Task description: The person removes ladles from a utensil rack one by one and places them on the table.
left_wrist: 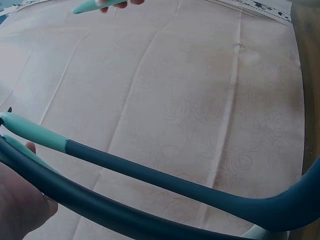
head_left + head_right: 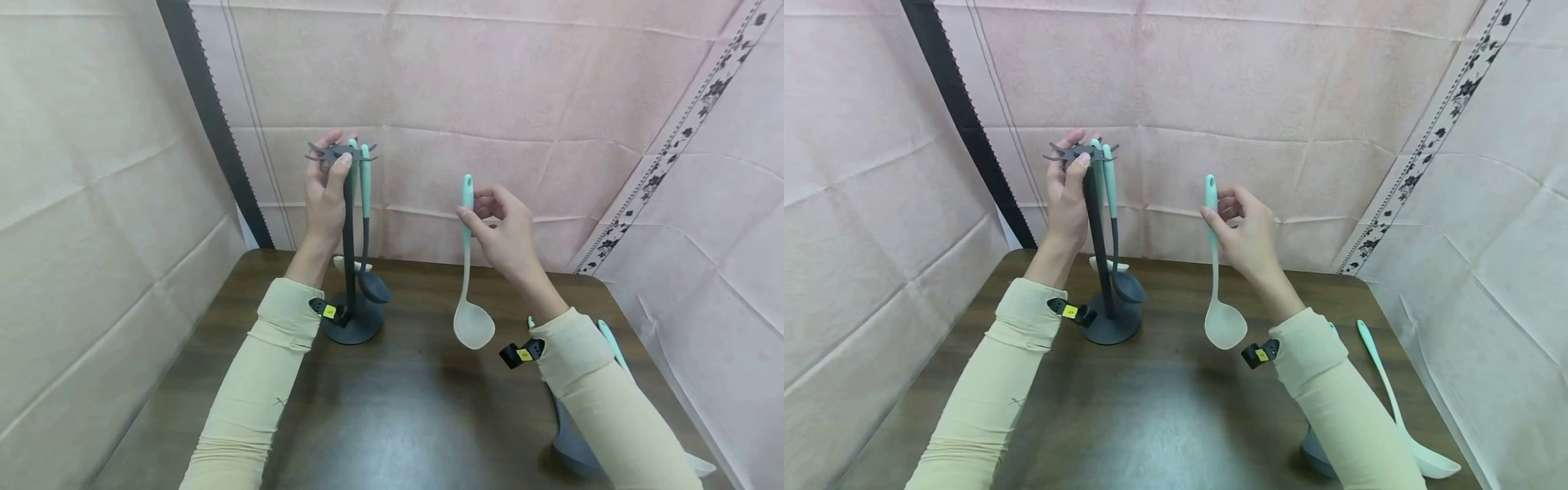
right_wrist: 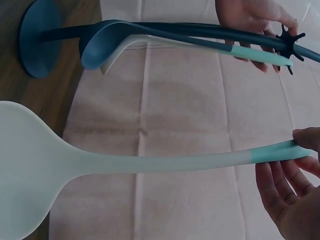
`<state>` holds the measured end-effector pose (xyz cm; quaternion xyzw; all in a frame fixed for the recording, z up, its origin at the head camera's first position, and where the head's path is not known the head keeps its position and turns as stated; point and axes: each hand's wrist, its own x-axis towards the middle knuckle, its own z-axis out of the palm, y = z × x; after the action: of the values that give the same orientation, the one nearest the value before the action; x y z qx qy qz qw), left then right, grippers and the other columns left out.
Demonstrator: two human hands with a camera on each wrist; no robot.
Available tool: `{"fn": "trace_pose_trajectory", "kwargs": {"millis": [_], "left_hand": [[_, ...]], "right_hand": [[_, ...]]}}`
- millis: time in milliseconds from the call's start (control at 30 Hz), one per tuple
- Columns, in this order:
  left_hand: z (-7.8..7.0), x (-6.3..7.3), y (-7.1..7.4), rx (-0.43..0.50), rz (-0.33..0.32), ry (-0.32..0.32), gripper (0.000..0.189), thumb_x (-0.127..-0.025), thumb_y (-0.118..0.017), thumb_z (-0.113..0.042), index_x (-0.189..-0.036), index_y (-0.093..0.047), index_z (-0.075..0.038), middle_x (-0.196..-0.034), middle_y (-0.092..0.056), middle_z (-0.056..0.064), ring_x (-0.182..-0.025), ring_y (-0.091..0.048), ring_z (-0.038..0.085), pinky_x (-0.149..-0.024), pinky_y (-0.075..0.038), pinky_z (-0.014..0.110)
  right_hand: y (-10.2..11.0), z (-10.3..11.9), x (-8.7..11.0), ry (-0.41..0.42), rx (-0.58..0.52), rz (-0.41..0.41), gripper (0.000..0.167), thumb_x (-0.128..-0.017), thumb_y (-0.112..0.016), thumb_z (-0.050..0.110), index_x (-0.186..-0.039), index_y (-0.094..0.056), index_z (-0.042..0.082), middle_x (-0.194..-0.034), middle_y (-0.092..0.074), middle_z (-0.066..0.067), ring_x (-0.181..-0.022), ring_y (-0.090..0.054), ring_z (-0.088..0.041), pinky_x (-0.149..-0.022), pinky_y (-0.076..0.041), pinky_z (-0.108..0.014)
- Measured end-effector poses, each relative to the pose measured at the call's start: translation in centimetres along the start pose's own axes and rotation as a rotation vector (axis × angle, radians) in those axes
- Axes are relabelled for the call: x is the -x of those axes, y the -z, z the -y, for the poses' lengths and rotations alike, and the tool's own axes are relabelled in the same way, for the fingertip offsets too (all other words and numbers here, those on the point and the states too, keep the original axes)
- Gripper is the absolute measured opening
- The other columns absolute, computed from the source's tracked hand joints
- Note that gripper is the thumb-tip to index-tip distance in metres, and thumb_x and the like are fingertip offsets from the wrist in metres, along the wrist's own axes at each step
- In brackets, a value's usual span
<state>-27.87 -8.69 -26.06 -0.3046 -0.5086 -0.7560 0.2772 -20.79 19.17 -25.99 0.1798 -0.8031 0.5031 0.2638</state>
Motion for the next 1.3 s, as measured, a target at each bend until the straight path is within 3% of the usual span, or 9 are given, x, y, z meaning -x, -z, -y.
{"fn": "trace_pose_trajectory", "kwargs": {"millis": [300, 433, 767, 1133, 1300], "left_hand": [[-0.1, 0.2, 0.4, -0.042, -0.013, 0.015, 0.053, -0.1, -0.057, -0.023, -0.149, -0.05, -0.005, -0.153, -0.058, 0.016, -0.143, -0.054, 0.03, -0.118, -0.039, 0.043], [-0.1, 0.2, 0.4, -0.015, -0.016, 0.033, 0.05, -0.1, -0.058, -0.021, -0.148, -0.052, -0.008, -0.152, -0.06, 0.013, -0.143, -0.053, 0.031, -0.118, -0.04, 0.041], [-0.2, 0.1, 0.1, -0.006, -0.018, 0.039, 0.049, -0.1, -0.058, -0.021, -0.147, -0.052, -0.007, -0.151, -0.06, 0.013, -0.142, -0.055, 0.024, -0.118, -0.039, 0.039], [-0.3, 0.0, 0.0, -0.029, -0.001, 0.012, 0.054, -0.1, -0.057, -0.022, -0.15, -0.048, -0.002, -0.152, -0.06, 0.013, -0.143, -0.054, 0.025, -0.119, -0.039, 0.041], [-0.1, 0.0, 0.1, -0.029, 0.003, 0.007, 0.054, -0.101, -0.056, -0.021, -0.15, -0.048, -0.001, -0.153, -0.058, 0.015, -0.142, -0.055, 0.024, -0.119, -0.039, 0.041]], "right_hand": [[0.8, -1.6, 0.9, -0.043, 0.048, 0.002, 0.027, -0.099, -0.076, 0.023, -0.115, -0.068, 0.004, -0.097, -0.069, -0.01, -0.081, -0.068, -0.019, -0.068, -0.059, -0.024], [1.1, -2.4, 1.2, -0.075, 0.055, 0.0, 0.028, -0.099, -0.077, 0.024, -0.116, -0.068, 0.004, -0.096, -0.069, -0.011, -0.08, -0.068, -0.02, -0.068, -0.061, -0.027], [1.8, -3.8, 1.8, -0.127, 0.095, -0.01, 0.03, -0.099, -0.077, 0.028, -0.115, -0.068, 0.005, -0.096, -0.068, -0.011, -0.085, -0.066, -0.021, -0.066, -0.059, -0.025], [2.7, -5.5, 2.9, -0.18, 0.104, -0.007, 0.027, -0.099, -0.077, 0.026, -0.117, -0.068, 0.008, -0.097, -0.065, -0.011, -0.085, -0.062, -0.02, -0.063, -0.057, -0.023], [2.9, -4.7, 3.3, -0.22, 0.11, -0.005, 0.025, -0.099, -0.075, 0.018, -0.118, -0.067, 0.003, -0.096, -0.063, -0.013, -0.081, -0.061, -0.022, -0.063, -0.053, -0.021]]}}
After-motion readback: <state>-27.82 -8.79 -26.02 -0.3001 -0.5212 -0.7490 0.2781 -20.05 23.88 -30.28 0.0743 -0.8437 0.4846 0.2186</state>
